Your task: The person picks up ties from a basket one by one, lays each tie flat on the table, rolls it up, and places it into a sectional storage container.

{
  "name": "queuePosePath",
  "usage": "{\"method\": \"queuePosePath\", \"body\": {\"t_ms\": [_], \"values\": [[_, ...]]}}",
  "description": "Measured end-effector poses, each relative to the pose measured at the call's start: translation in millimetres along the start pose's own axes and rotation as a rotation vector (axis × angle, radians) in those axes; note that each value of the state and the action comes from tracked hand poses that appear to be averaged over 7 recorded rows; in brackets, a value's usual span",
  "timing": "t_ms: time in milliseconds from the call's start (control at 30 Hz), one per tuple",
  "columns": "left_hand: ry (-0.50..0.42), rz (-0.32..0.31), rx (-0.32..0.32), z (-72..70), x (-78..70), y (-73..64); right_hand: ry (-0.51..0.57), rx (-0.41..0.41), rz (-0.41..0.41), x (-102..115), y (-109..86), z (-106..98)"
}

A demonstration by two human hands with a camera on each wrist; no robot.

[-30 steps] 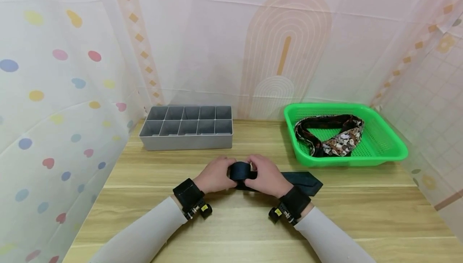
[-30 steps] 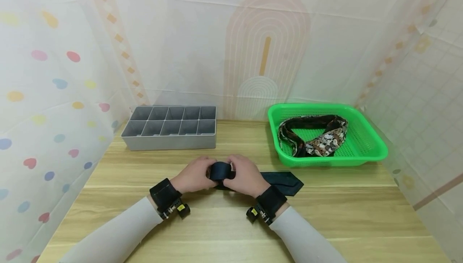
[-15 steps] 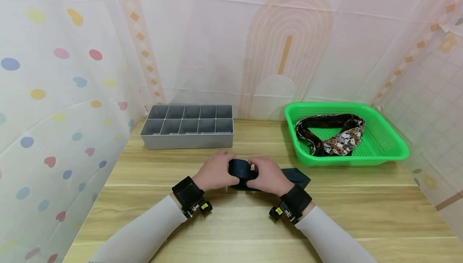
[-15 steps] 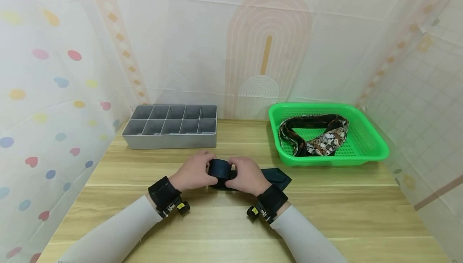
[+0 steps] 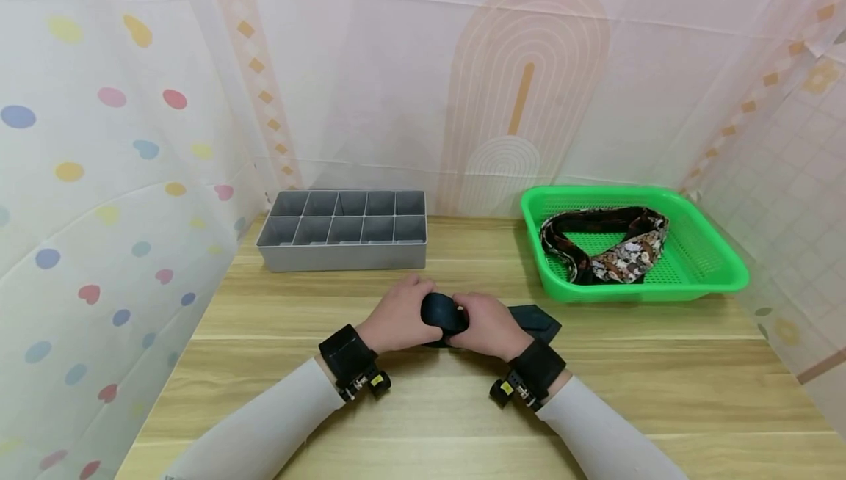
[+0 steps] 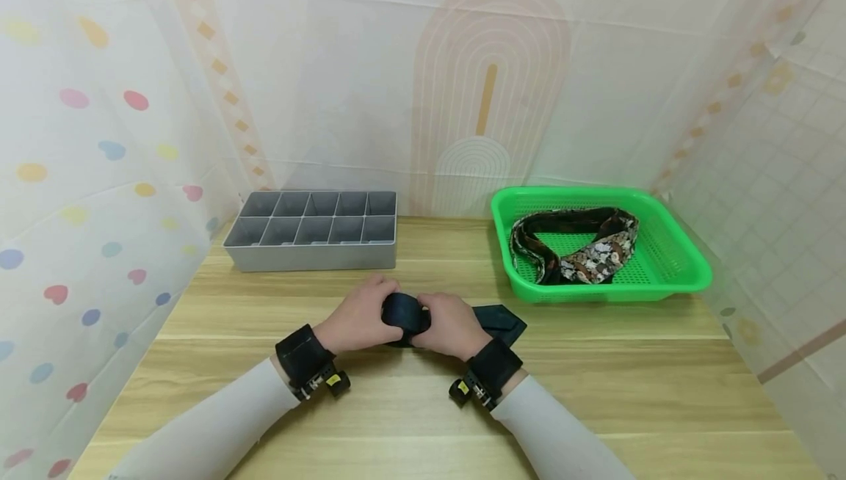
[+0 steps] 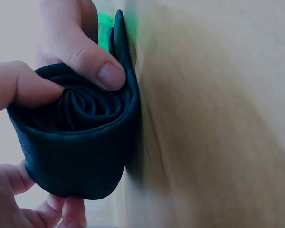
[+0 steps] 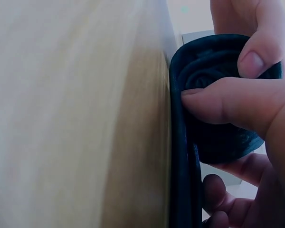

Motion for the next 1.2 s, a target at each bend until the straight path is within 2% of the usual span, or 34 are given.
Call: {"method": "queuePosePath", "body": {"t_ms": [400,700,1200], "values": [[0.074,-0.049,0.149,-0.3,6.4,2.5,0.0,0.006,0.009,-3,-0.4,1],[0.013,-0.034,0.108,6.7,8.5,2.3,-0.014,0.013,0.008,-3,-0.5,1],[0.047,-0.068,0.078,7.6,10.5,2.3,0.002,0.042,0.022,-2,0.0,-2]]}}
Point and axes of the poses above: each hand's wrist, its own y-axis towards the middle knuckle, its own z-axis out of the palm, x = y × z, the point moved 2 cm from there along y, towards the middle knuckle, and after that the axes turned 6 degrees about x, right-handed, at the moved point
